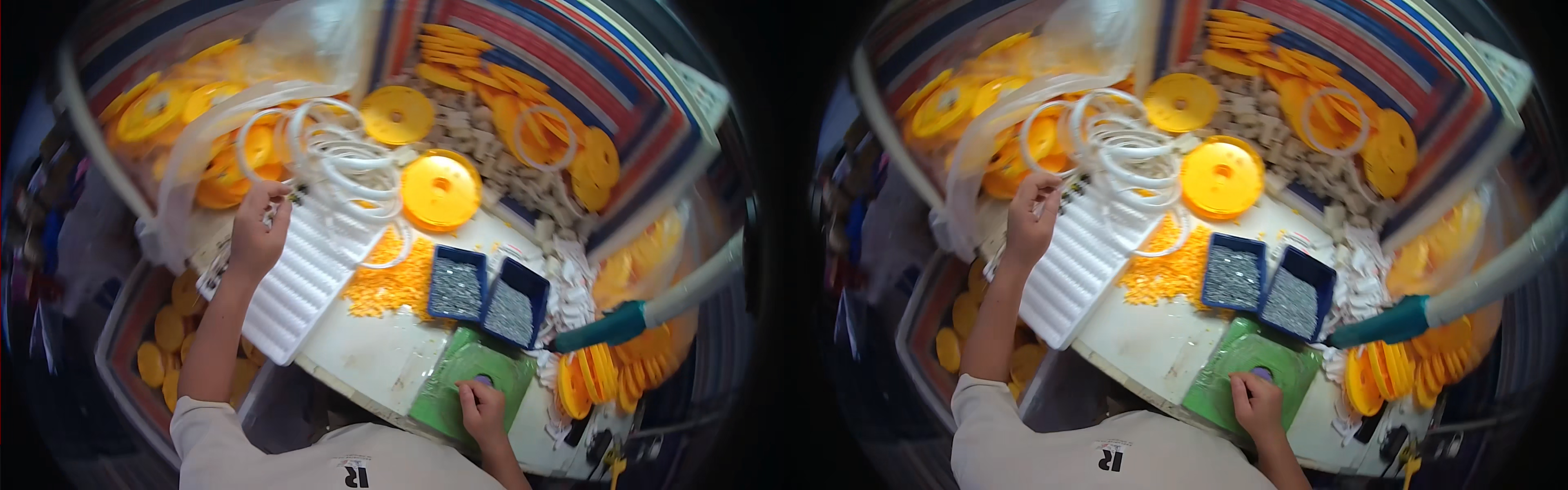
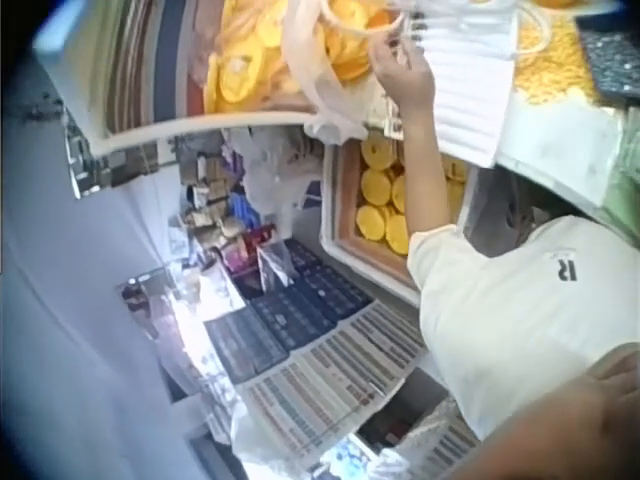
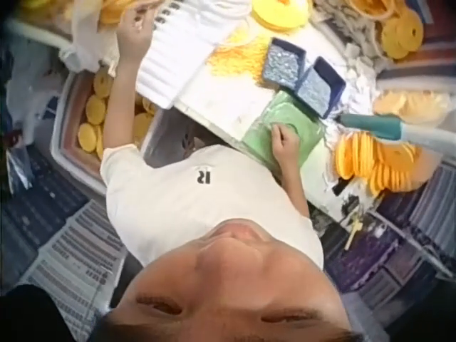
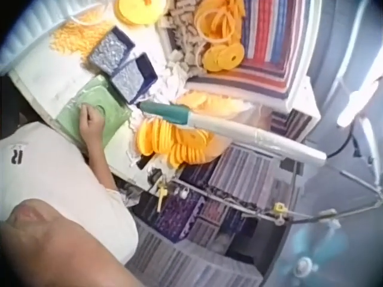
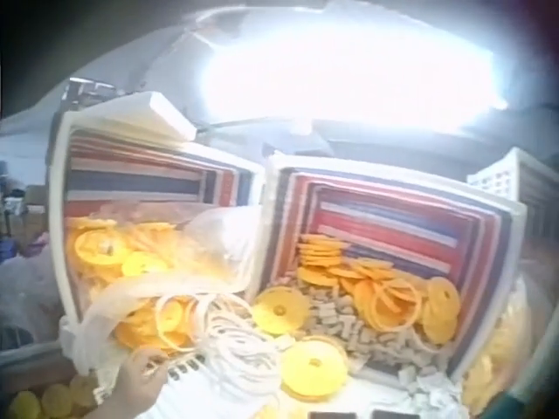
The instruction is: Assemble yellow plastic toy housings by inserting internal components and driving screws with an electric screwdriver.
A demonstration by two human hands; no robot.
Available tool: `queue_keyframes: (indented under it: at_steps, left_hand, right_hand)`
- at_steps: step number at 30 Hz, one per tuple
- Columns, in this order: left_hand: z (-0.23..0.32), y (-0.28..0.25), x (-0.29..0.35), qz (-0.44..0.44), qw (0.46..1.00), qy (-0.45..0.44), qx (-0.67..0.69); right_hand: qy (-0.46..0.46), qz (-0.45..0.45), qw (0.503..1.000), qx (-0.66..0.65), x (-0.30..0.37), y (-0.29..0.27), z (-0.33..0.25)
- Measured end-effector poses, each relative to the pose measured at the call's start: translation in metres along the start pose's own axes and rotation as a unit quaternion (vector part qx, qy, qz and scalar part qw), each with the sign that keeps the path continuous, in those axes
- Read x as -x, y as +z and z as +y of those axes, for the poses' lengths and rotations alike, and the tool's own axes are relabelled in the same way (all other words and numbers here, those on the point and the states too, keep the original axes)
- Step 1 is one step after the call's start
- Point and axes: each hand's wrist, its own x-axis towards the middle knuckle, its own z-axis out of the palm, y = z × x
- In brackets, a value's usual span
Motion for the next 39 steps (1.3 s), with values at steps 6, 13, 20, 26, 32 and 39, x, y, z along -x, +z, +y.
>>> queue_keyframes:
  at_steps: [6, 13, 20, 26, 32, 39]
  left_hand:
    - [0.039, 0.153, -0.04, -0.271, 0.945, 0.182, -0.024]
    - [0.044, 0.246, -0.06, -0.327, 0.904, 0.216, -0.172]
    - [-0.015, 0.091, -0.095, -0.018, 0.979, 0.115, -0.165]
    - [-0.066, -0.076, -0.088, -0.03, 0.914, -0.037, -0.403]
    - [-0.08, -0.107, -0.108, 0.052, 0.79, 0.012, -0.611]
    - [-0.066, -0.083, -0.107, -0.064, 0.851, 0.201, -0.481]
  right_hand:
    - [-0.043, 0.046, 0.997, 0.05, 0.021, 0.0, 0.026]
    - [-0.041, 0.002, 0.999, 0.018, 0.012, 0.001, 0.016]
    - [-0.029, 0.011, 0.999, -0.007, 0.015, -0.006, 0.015]
    - [-0.045, 0.013, 0.998, -0.028, 0.015, -0.002, 0.02]
    - [-0.042, 0.008, 0.998, -0.037, 0.016, -0.004, 0.023]
    - [-0.048, 0.031, 0.998, -0.033, 0.017, -0.002, 0.025]
